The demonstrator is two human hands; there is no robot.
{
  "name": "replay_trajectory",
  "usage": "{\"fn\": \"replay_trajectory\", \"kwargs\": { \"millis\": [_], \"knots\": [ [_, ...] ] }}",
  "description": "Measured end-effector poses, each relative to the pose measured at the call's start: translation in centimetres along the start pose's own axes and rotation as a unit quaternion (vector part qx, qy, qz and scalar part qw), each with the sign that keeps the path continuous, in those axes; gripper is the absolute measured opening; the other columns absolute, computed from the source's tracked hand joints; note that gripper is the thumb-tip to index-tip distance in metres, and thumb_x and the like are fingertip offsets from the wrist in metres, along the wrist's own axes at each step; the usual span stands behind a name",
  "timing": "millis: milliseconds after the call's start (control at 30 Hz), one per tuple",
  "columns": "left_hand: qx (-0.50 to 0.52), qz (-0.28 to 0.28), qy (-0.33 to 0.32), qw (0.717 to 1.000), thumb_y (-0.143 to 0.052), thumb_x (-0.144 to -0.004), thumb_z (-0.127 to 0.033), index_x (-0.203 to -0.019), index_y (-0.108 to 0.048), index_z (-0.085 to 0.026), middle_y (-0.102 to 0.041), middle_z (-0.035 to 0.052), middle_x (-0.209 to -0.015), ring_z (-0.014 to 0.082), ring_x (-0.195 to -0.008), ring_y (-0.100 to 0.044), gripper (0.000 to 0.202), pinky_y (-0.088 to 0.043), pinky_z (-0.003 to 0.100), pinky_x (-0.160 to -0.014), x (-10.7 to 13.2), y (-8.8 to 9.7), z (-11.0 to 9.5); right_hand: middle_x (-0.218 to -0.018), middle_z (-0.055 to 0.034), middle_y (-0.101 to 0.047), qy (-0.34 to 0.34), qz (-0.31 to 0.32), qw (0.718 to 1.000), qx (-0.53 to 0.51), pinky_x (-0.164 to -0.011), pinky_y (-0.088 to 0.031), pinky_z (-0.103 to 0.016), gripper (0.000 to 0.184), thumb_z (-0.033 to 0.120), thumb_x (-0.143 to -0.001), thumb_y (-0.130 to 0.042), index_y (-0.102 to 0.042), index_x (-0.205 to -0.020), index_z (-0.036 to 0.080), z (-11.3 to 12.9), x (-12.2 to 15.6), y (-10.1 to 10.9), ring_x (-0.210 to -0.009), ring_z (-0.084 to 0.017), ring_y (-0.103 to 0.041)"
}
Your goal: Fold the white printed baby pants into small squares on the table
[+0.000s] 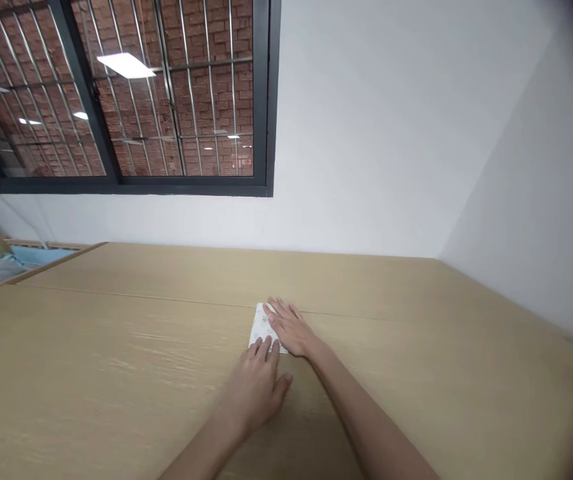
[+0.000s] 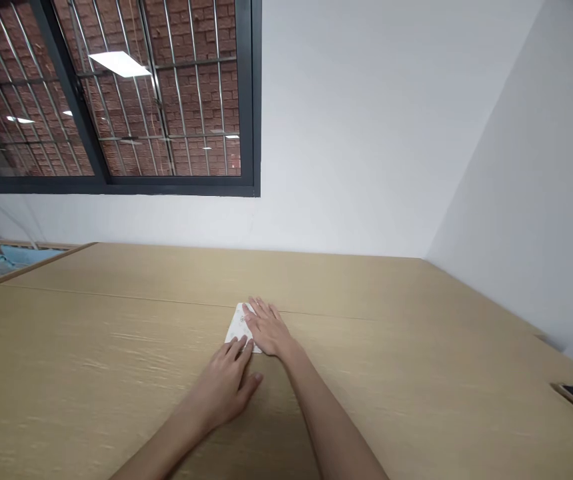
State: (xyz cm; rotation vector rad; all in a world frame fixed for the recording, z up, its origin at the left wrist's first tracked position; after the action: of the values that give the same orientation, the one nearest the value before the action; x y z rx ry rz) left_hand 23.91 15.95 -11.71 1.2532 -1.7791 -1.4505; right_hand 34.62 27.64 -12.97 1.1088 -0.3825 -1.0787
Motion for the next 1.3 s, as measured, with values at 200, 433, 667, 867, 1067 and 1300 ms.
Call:
{"fn": "replay_trajectory", "kwargs": {
  "millis": [200, 433, 667, 867, 1067, 1300],
  "knots": [
    [0.030, -0.062, -0.007, 0.998, -0.045, -0.099, -0.041, -0.144, -0.048, -0.013, -0.052, 0.0163, -0.147, 0.0378, -0.135, -0.046, 0.054, -0.038, 0.054, -0.113, -0.2, 0.2, 0.6, -0.166, -0.0061, -0.022, -0.049, -0.037, 0.998, 0.008, -0.125, -0.009, -0.050, 0.061, 0.050, -0.106, -0.020, -0.030, -0.159, 0.021, -1.7, -0.2, -0.2, -0.155, -0.022, -0.015],
    [0.058, -0.181, 0.108, 0.976, -0.036, -0.102, -0.030, -0.102, -0.059, -0.016, -0.067, 0.0115, -0.104, 0.0298, -0.103, -0.058, 0.027, -0.044, 0.045, -0.092, -1.1, 2.4, 5.2, -0.161, -0.0172, -0.033, -0.104, -0.140, 0.982, -0.073, -0.123, -0.021, -0.046, 0.072, 0.056, -0.105, -0.016, -0.029, -0.157, 0.008, -3.1, 0.4, 1.1, -0.150, -0.025, -0.030],
    [0.046, -0.174, 0.185, 0.966, -0.044, -0.099, -0.041, -0.087, -0.059, -0.018, -0.068, 0.0132, -0.096, 0.0322, -0.096, -0.062, 0.030, -0.042, 0.043, -0.085, -1.7, 1.4, 7.5, -0.133, -0.0151, -0.056, -0.035, -0.195, 0.980, 0.014, -0.110, -0.039, -0.044, 0.048, 0.036, -0.100, -0.041, -0.048, -0.143, 0.016, -0.7, 1.1, 2.3, -0.127, -0.027, -0.051],
    [0.065, -0.153, 0.165, 0.972, -0.051, -0.096, -0.037, -0.091, -0.059, -0.018, -0.068, 0.0108, -0.098, 0.0297, -0.102, -0.062, 0.022, -0.041, 0.039, -0.088, -2.1, 0.5, 7.0, -0.115, -0.0116, -0.059, -0.017, -0.194, 0.980, 0.045, -0.101, -0.042, -0.039, 0.030, 0.029, -0.098, -0.044, -0.062, -0.120, 0.018, 0.5, 1.5, 2.6, -0.112, -0.025, -0.054],
    [0.099, -0.141, 0.157, 0.973, -0.049, -0.097, -0.031, -0.094, -0.058, -0.019, -0.070, 0.0081, -0.098, 0.0249, -0.100, -0.065, 0.015, -0.041, 0.034, -0.085, -2.3, 0.0, 7.2, -0.108, -0.0093, -0.064, -0.018, -0.202, 0.978, 0.056, -0.093, -0.039, -0.037, 0.021, 0.019, -0.088, -0.048, -0.058, -0.106, 0.018, 0.3, 1.3, 2.3, -0.106, -0.025, -0.055],
    [0.109, -0.112, 0.138, 0.978, -0.052, -0.095, -0.024, -0.089, -0.057, -0.018, -0.071, 0.0089, -0.096, 0.0238, -0.093, -0.065, 0.009, -0.040, 0.032, -0.080, -2.7, 1.2, 6.8, -0.108, -0.0109, -0.068, -0.017, -0.204, 0.976, 0.079, -0.095, -0.035, -0.041, 0.020, 0.017, -0.091, -0.043, -0.057, -0.105, 0.018, 1.8, 2.6, 2.4, -0.105, -0.027, -0.060]
  ]
}}
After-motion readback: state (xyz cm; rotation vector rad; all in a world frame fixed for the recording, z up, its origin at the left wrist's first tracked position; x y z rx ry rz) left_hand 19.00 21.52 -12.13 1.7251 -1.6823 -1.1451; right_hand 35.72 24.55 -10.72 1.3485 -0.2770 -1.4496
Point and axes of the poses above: each hand's wrist, its own x-axis away from the middle knuckle, its own y-axis out of the back of the hand, z = x × y, the point moved 6 cm from there along -x, towards the middle knuckle
